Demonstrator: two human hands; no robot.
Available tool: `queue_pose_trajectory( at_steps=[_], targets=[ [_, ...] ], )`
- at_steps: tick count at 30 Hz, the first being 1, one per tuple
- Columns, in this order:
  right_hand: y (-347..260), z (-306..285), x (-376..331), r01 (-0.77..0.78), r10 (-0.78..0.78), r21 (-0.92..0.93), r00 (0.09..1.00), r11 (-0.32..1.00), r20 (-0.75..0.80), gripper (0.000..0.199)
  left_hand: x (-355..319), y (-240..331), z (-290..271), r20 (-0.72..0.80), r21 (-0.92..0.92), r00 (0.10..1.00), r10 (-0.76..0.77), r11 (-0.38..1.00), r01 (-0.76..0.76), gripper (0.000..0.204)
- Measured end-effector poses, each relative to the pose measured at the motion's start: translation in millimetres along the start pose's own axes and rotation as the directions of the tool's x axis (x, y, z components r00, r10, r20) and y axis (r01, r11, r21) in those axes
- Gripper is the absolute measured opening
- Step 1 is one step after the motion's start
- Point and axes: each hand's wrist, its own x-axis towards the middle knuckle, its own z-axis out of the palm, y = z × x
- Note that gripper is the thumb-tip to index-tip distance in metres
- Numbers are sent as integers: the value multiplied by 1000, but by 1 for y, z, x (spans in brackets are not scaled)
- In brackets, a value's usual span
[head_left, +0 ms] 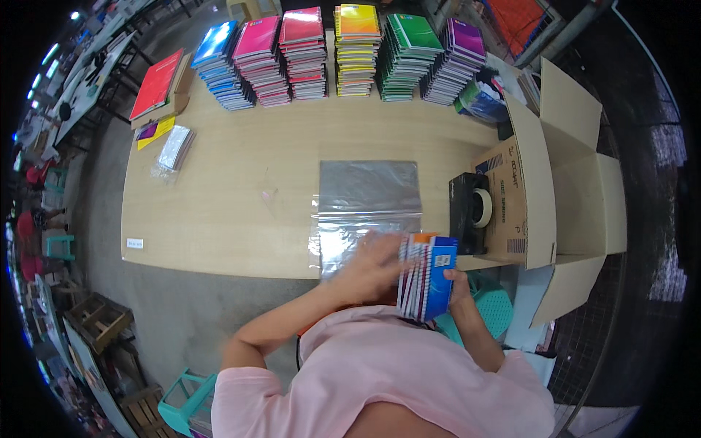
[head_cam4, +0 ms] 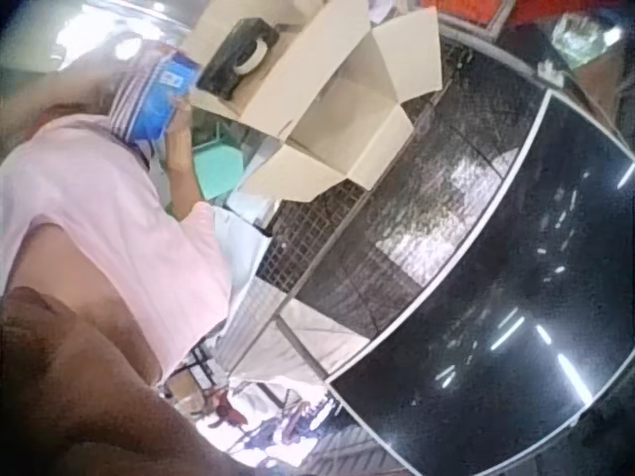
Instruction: The person wraps spiral-bound notebooks in clear plastic sleeves using a tape dispenser. They place each notebook into a sleeve, fold the plastic edges, and seal the package with tape. The wrapped notebooks are then placed into a cardboard box.
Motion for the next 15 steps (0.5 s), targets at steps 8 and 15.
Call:
queue_pose_trajectory(
  at_steps=[8,15],
  targets=[
    [1,-37,107,126,-123,256,992,958,-26,54,-42,-97,60,25,443,824,-565,745,498,82],
    [22,-81,124,111,-143,343,987,933,70,61,-24,-88,44,170,496,699,-695,673,549,99]
  ],
)
